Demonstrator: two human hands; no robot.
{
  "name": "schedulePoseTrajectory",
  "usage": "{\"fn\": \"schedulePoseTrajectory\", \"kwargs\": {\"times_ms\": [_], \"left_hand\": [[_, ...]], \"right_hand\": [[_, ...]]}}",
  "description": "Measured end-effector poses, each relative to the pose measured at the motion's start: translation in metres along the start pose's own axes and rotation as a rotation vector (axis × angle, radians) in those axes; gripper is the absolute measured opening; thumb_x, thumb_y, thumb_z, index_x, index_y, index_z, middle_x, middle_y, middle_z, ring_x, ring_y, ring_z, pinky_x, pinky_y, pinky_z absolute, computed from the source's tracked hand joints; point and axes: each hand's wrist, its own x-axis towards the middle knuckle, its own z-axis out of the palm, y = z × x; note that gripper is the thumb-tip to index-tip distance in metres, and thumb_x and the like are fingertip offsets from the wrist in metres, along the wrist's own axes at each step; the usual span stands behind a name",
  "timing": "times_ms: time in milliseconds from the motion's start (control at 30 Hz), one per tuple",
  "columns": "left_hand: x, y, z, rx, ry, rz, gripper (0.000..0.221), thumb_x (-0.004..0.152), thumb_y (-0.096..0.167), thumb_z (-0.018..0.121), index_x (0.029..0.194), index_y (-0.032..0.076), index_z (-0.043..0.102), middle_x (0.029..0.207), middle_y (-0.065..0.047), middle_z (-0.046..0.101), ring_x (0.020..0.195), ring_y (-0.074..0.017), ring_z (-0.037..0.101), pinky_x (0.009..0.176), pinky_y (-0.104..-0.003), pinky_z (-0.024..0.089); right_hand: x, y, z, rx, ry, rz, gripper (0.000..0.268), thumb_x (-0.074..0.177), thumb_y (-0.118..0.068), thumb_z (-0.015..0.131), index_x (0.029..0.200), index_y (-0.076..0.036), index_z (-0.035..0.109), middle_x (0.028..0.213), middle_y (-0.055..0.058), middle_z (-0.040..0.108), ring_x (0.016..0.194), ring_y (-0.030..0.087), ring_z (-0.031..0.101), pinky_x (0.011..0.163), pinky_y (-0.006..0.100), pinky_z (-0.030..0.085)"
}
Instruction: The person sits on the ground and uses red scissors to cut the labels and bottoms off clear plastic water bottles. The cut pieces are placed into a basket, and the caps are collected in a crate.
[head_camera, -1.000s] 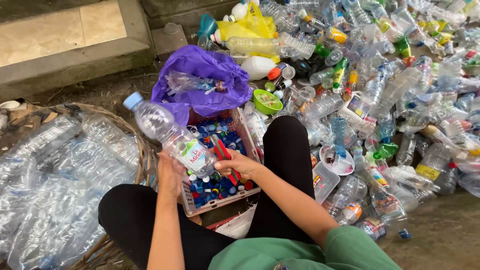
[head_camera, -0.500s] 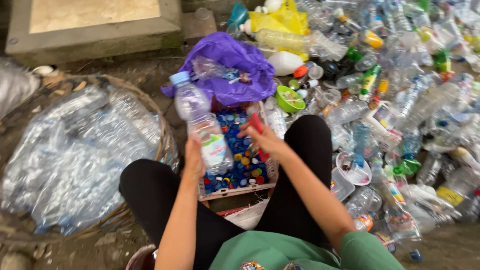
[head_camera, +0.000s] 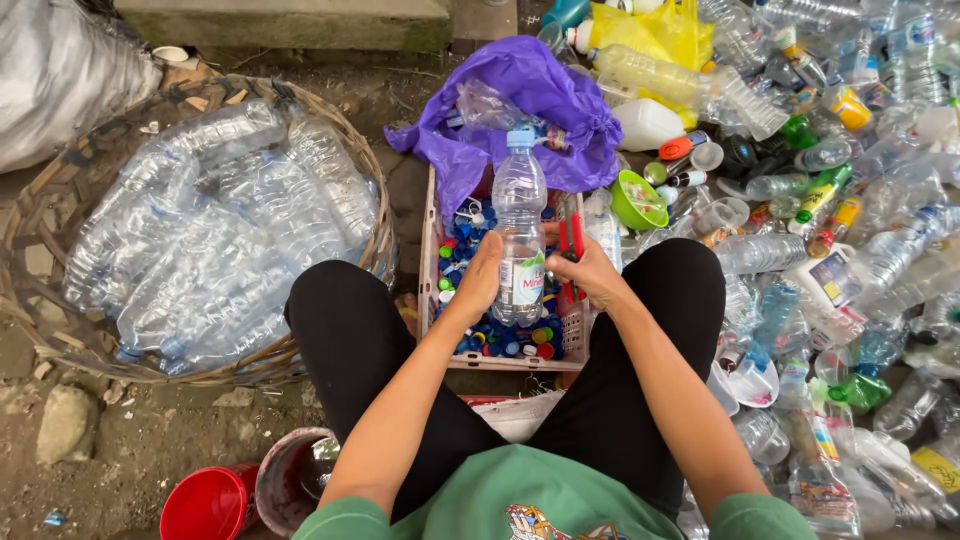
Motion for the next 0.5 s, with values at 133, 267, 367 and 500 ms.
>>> {"fn": "schedulePoseTrajectory", "kwargs": {"times_ms": [133, 267, 367, 500], "left_hand": [[0.017, -0.04, -0.01, 0.033, -0.039, -0.061, 0.091, 0.105, 0.067, 0.027, 0.158, -0.007, 0.021, 0.162, -0.034, 0.018, 0.152, -0.0462, 0.013, 0.125, -0.058, 0.009], [0.01, -0.007, -0.008, 0.019, -0.09, -0.036, 0.089, 0.105, 0.067, 0.018, 0.16, -0.003, 0.021, 0.163, -0.031, 0.018, 0.152, -0.045, 0.014, 0.124, -0.057, 0.011], [0.033, -0.038, -0.019, 0.0, -0.047, -0.038, 0.087, 0.104, 0.068, 0.012, 0.157, 0.003, 0.032, 0.15, -0.026, 0.041, 0.136, -0.0404, 0.039, 0.11, -0.051, 0.035], [0.061, -0.079, -0.046, -0.154, 0.107, 0.03, 0.09, 0.102, 0.075, 0.015, 0.15, 0.005, 0.043, 0.123, -0.018, 0.061, 0.099, -0.0265, 0.065, 0.077, -0.034, 0.058]], "right_hand": [[0.006, 0.035, -0.014, -0.138, 0.008, 0.052, 0.074, 0.072, -0.009, 0.094, 0.137, -0.002, 0.06, 0.105, 0.016, 0.07, 0.058, 0.01, 0.058, 0.051, 0.021, 0.049], [0.007, 0.029, -0.01, -0.142, 0.04, 0.06, 0.078, 0.071, -0.01, 0.096, 0.139, -0.002, 0.058, 0.112, 0.014, 0.069, 0.071, 0.013, 0.064, 0.062, 0.025, 0.056], [0.002, 0.016, 0.0, -0.165, 0.023, 0.056, 0.075, 0.073, -0.012, 0.095, 0.138, -0.002, 0.059, 0.095, 0.011, 0.068, 0.064, 0.012, 0.061, 0.058, 0.024, 0.052], [-0.005, 0.007, 0.009, -0.212, 0.016, 0.092, 0.074, 0.071, -0.014, 0.096, 0.134, -0.002, 0.062, 0.082, 0.01, 0.068, 0.062, 0.014, 0.062, 0.058, 0.024, 0.051]]}}
